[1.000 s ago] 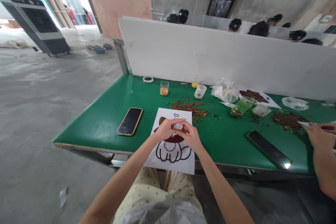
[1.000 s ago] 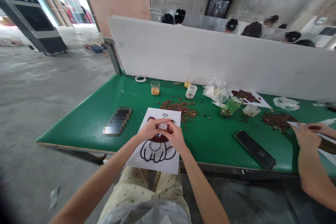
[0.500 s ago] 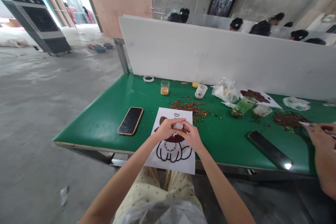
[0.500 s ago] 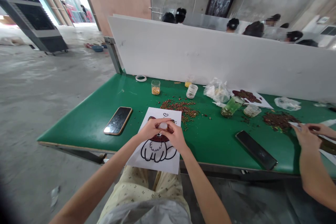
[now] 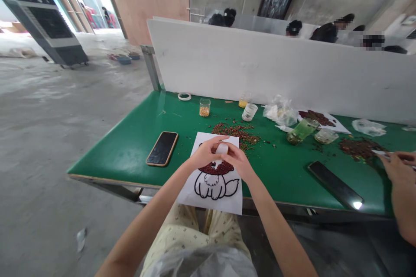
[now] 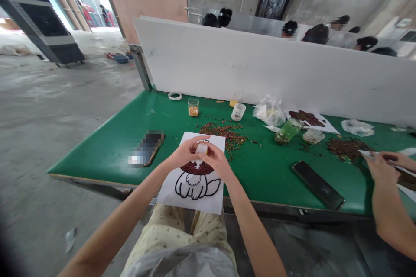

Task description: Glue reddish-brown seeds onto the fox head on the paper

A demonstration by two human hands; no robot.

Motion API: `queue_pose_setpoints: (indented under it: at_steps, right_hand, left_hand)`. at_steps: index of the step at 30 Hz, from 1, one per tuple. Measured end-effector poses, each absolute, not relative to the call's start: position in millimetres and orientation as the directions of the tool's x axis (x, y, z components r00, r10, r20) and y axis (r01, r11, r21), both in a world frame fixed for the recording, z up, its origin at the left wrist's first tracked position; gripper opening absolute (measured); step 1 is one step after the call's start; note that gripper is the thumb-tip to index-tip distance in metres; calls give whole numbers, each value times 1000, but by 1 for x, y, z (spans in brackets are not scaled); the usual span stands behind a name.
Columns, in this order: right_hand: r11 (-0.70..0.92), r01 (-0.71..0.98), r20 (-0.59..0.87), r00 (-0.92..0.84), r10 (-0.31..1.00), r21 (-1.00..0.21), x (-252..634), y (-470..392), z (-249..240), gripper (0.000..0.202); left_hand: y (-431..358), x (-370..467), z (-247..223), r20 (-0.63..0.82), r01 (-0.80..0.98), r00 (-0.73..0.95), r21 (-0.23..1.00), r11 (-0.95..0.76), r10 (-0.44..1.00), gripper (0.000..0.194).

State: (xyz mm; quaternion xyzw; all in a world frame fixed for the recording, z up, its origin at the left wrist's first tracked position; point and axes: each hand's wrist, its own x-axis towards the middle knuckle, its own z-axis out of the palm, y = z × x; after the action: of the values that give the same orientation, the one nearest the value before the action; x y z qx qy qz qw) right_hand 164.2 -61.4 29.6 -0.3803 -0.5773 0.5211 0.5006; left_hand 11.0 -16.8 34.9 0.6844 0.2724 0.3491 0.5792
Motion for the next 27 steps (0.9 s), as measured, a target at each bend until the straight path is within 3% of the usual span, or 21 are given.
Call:
queue_pose_setpoints:
  at_steps: [5,8,12,18,20,25,27]
  right_hand:
    - [206,-80,214,-123,969,-975,165,-57,31,28]
    - [293,-37,294,-39,955,-956,164,-56,30,27]
    - [342,-1,341,42,939,-940,158,-56,32,26]
    - [349,26,349,116,930,-937,153,-56,35,28]
    - [328,13,329,58,943,-944,155,-55,35,30]
    - [199,-68,210,-313,926,-978,160,-56,32,50]
    - [176,-80,193,-344,919,-981,160,-56,29,48]
  left_hand:
    - [-19,10,40,158,-77,610,987,-140,776,73]
    - [-23,11,39,255,-47,554,960,-276,792,73]
    - [-28,14,42,360,120,487,875,-470,796,62]
    - [-29,14,46,355,138,485,871,-471,799,62]
    - [-28,13,44,333,64,512,905,-421,792,67]
    - [-24,8,35,260,-86,529,963,-254,808,81]
    - [-22,7,31,215,-88,532,976,-199,819,85]
